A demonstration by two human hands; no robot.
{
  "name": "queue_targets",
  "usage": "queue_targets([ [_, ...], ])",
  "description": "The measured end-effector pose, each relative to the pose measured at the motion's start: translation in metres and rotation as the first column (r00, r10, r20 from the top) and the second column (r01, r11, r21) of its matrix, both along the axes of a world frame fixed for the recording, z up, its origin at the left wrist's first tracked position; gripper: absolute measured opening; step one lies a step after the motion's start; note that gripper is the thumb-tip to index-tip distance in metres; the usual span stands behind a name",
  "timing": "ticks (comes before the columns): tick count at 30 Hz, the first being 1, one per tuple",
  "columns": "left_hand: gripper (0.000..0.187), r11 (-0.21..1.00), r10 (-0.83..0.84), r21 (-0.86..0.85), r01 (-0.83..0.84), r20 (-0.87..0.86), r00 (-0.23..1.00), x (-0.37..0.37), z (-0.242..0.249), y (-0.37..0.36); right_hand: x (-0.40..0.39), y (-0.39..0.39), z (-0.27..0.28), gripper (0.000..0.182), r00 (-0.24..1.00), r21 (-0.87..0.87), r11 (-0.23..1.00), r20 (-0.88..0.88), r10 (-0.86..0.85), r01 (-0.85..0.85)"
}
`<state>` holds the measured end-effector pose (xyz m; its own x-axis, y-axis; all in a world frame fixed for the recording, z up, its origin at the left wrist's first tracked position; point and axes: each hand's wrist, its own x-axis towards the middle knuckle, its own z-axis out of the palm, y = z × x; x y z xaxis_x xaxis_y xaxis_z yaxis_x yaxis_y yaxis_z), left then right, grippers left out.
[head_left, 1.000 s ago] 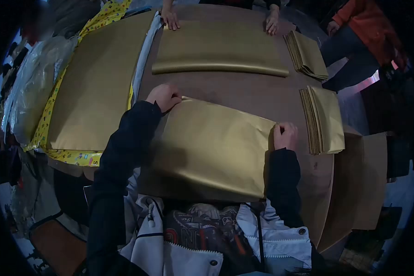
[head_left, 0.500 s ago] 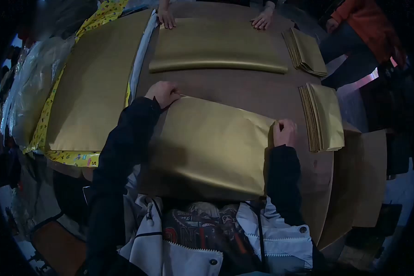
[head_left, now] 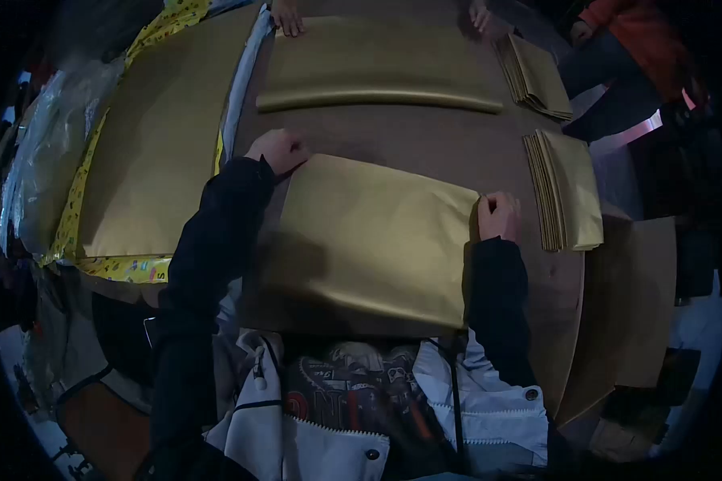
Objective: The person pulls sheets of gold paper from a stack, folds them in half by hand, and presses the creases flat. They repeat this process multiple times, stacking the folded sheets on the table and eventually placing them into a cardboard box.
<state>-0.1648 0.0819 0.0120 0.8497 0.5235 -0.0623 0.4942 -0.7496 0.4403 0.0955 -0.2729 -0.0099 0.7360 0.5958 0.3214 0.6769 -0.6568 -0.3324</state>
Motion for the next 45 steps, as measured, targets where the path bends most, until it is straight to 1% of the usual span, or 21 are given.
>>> queue_targets([
  [2,0.024,0.997,0.061,0.043,-0.058,-0.066,0.996,0.002,0.013,-0.012,-0.002,0.002,-0.001,0.014,0.998,0.043,0.999,0.07,0.002,-0.005],
  [4,0.024,0.995,0.08,0.064,-0.077,-0.052,0.995,0.003,0.008,-0.012,-0.013,0.007,0.013,0.009,1.0,0.022,1.0,0.008,0.0,0.0],
  [7,0.024,0.992,0.107,0.075,-0.102,-0.063,0.992,0.003,0.008,-0.013,-0.017,0.014,0.012,0.009,0.936,-0.127,0.989,0.335,0.108,-0.068],
  [10,0.024,0.993,0.114,0.042,-0.113,-0.022,0.993,0.001,0.012,-0.018,-0.013,0.015,0.006,0.01,0.934,-0.283,0.947,0.27,0.233,-0.154],
  [13,0.024,0.904,0.17,0.423,-0.061,-0.224,0.96,0.005,0.03,-0.048,-0.011,0.016,-0.004,0.013,0.924,-0.248,0.952,0.289,0.249,-0.179],
  [15,0.028,0.942,0.062,0.336,-0.008,-0.151,0.987,0.026,0.023,-0.084,-0.004,0.013,-0.009,0.015,0.892,-0.258,0.95,0.367,0.264,-0.175],
  [16,0.033,0.968,-0.048,0.227,0.111,-0.266,0.963,0.04,0.042,-0.121,-0.005,0.013,-0.01,0.015,0.888,-0.257,0.947,0.367,0.278,-0.191],
  [17,0.041,0.954,-0.202,0.176,0.241,-0.215,0.955,0.053,0.024,-0.143,-0.005,0.012,-0.01,0.014,0.894,-0.26,0.951,0.365,0.258,-0.169],
  [18,0.052,0.966,-0.225,0.063,0.249,-0.258,0.94,0.062,0.034,-0.177,-0.006,0.012,-0.008,0.013,0.9,-0.26,0.955,0.367,0.236,-0.145],
  [20,0.059,0.951,-0.293,0.046,0.305,-0.175,0.94,0.068,0.011,-0.217,-0.008,0.014,-0.001,0.012,0.904,-0.296,0.946,0.356,0.236,-0.131],
  [22,0.064,0.938,-0.273,0.196,0.285,-0.091,0.958,0.06,-0.009,-0.222,-0.008,0.014,-0.004,0.012,0.918,-0.282,0.951,0.328,0.222,-0.129],
  [25,0.066,0.953,-0.036,0.304,0.002,0.103,0.994,0.043,-0.036,-0.185,-0.005,0.011,-0.008,0.012,0.894,-0.262,0.951,0.367,0.258,-0.166],
  [26,0.064,0.937,0.019,0.347,-0.046,0.081,0.997,0.035,-0.033,-0.169,-0.006,0.013,-0.006,0.012,0.895,-0.262,0.951,0.366,0.256,-0.165],
  [29,0.063,0.927,0.106,0.358,-0.113,0.038,0.994,0.015,-0.036,-0.127,-0.011,0.021,0.01,0.013,0.894,-0.352,0.92,0.337,0.296,-0.172],
  [31,0.064,0.908,0.11,0.406,-0.104,0.01,0.994,0.01,-0.035,-0.122,-0.02,0.03,0.014,0.018,0.855,-0.377,0.861,0.256,0.452,-0.342],
  [33,0.064,0.912,0.119,0.396,-0.111,0.004,0.993,0.01,-0.032,-0.125,-0.044,0.05,0.01,0.031,0.808,-0.164,0.81,0.096,0.581,-0.563],
  [35,0.065,0.9,0.104,0.425,-0.094,-0.001,0.995,0.009,-0.035,-0.123,-0.07,0.058,-0.001,0.05,0.761,-0.201,0.739,-0.063,0.645,-0.643],
  [36,0.065,0.9,0.103,0.426,-0.094,0.001,0.995,0.009,-0.035,-0.125,-0.084,0.057,-0.009,0.059,0.803,-0.375,0.749,0.022,0.596,-0.546],
  [38,0.064,0.897,0.154,0.416,-0.147,0.018,0.988,0.013,-0.038,-0.135,-0.084,0.06,-0.007,0.061,0.813,-0.377,0.753,-0.001,0.583,-0.54],
  [43,0.068,0.957,-0.104,0.266,0.119,-0.071,0.992,0.003,-0.015,-0.239,-0.081,0.06,-0.005,0.059,0.819,-0.407,0.742,-0.03,0.573,-0.533],
  [45,0.07,0.963,-0.158,0.228,0.144,0.046,0.986,-0.021,-0.02,-0.247,-0.084,0.06,-0.002,0.058,0.823,-0.401,0.743,-0.049,0.566,-0.536],
])
